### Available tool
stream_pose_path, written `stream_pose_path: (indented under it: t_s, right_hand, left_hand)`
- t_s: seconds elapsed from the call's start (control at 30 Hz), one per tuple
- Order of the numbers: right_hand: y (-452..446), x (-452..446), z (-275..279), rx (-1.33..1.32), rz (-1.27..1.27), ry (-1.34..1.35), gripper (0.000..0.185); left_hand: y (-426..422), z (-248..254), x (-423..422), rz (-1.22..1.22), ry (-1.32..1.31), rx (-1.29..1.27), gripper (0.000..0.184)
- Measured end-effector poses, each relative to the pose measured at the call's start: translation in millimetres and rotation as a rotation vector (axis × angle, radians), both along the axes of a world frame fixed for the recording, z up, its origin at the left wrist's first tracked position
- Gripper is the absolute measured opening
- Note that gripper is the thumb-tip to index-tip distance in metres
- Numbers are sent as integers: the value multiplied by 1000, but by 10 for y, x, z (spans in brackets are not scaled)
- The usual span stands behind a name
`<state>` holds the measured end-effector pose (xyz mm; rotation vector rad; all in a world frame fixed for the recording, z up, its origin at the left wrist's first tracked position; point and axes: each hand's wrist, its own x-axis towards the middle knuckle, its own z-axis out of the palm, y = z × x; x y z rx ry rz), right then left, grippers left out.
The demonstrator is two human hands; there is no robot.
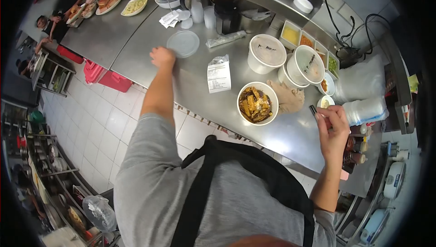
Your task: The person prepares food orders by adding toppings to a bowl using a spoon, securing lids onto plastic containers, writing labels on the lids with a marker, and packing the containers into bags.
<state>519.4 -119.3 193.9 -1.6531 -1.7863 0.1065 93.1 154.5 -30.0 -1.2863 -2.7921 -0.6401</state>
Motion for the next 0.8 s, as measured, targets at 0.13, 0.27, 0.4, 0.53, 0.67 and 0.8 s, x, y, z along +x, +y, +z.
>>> stream_pose_path:
  t_s: [0.13, 0.27, 0.4, 0.53, 0.67, 0.8]
  right_hand:
    - [93, -192, -206, -18, 19, 49, 12]
    - [145, -222, -448, -12, -62, 192, 10]
    - [188, -202, -675, -34, -101, 200, 10]
    - [264, -112, -1041, -114, -105, 293, 13]
    - [331, -176, -1446, -264, -154, 507, 24]
    - [471, -284, -1616, -133, -156, 291, 28]
  left_hand:
    - [-16, -551, -1240, -222, 182, -21, 27]
    - [-763, -23, -1164, -448, -45, 340, 18]
    - [-1494, 368, -22, -696, -475, 479, 6]
    - [-1806, 483, 1297, -858, -752, 425, 8]
    - [-1758, 451, 1894, -986, -636, 437, 13]
    - [-1737, 397, 2035, -924, -531, 420, 13]
